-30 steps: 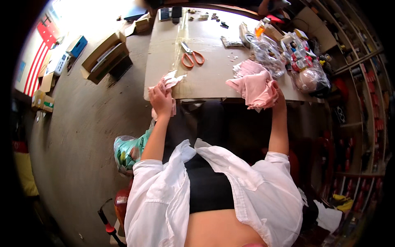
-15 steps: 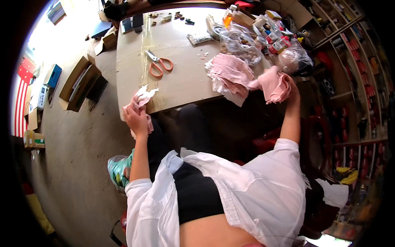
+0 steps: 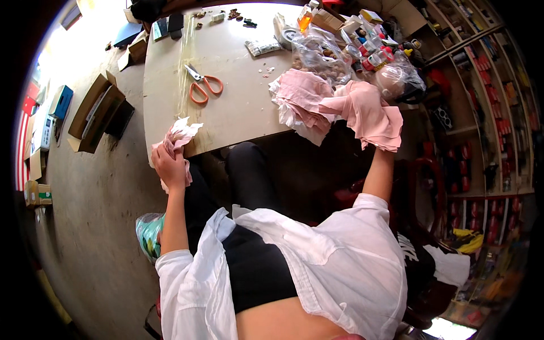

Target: The person uses orange-handled scissors to cut a piece of pink fabric into smaller strips. They then retrieve a white t-shirt from a plastic bag, unfold it on the table, and cut the sleeves off the shirt.

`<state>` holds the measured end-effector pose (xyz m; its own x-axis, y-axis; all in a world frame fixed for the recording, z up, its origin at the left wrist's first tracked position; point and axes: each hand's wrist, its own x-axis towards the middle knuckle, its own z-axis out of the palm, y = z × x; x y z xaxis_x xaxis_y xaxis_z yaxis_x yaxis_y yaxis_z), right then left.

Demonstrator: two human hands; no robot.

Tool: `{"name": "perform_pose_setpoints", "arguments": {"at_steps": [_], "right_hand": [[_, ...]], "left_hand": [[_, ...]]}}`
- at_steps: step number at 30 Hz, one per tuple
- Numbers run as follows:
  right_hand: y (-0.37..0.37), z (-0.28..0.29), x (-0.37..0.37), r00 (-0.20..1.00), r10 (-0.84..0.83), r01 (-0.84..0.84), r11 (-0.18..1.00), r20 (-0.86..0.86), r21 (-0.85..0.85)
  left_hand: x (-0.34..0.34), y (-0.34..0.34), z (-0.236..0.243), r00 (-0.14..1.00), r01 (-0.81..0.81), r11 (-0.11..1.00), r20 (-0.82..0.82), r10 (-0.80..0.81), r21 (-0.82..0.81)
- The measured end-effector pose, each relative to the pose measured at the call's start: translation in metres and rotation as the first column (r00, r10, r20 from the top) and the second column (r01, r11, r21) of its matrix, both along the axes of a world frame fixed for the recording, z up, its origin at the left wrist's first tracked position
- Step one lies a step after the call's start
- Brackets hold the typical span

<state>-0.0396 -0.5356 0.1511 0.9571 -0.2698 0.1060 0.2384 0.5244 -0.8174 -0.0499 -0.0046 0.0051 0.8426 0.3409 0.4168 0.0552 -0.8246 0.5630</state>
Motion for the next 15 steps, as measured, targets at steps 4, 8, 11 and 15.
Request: {"name": "perform_pose_setpoints", "arguments": {"at_steps": [4, 8, 11, 15], "right_hand": [[0.003, 0.007, 0.018, 0.987, 0.141, -0.143, 0.989, -0.073, -0.031], [0.006, 0.01, 0.052, 0.949, 0.278, -0.29, 0.955, -0.148, -0.063], [0.007, 0.01, 0.082, 0.904, 0.373, -0.396, 0.914, -0.208, -0.087], [-0.003, -0.005, 0.121, 0.812, 0.462, -0.537, 0.831, -0.358, -0.144]], "left_hand": [[0.004, 0.003, -0.007, 1.0, -0.014, 0.998, 0.022, 0.013, 0.055], [0.005, 0.003, -0.013, 1.0, -0.01, 0.995, 0.015, 0.008, 0.098], [0.003, 0.004, -0.015, 0.999, -0.028, 0.994, -0.037, 0.031, 0.101], [0.001, 0.003, -0.014, 0.999, -0.04, 0.99, 0.008, 0.04, 0.139]]}}
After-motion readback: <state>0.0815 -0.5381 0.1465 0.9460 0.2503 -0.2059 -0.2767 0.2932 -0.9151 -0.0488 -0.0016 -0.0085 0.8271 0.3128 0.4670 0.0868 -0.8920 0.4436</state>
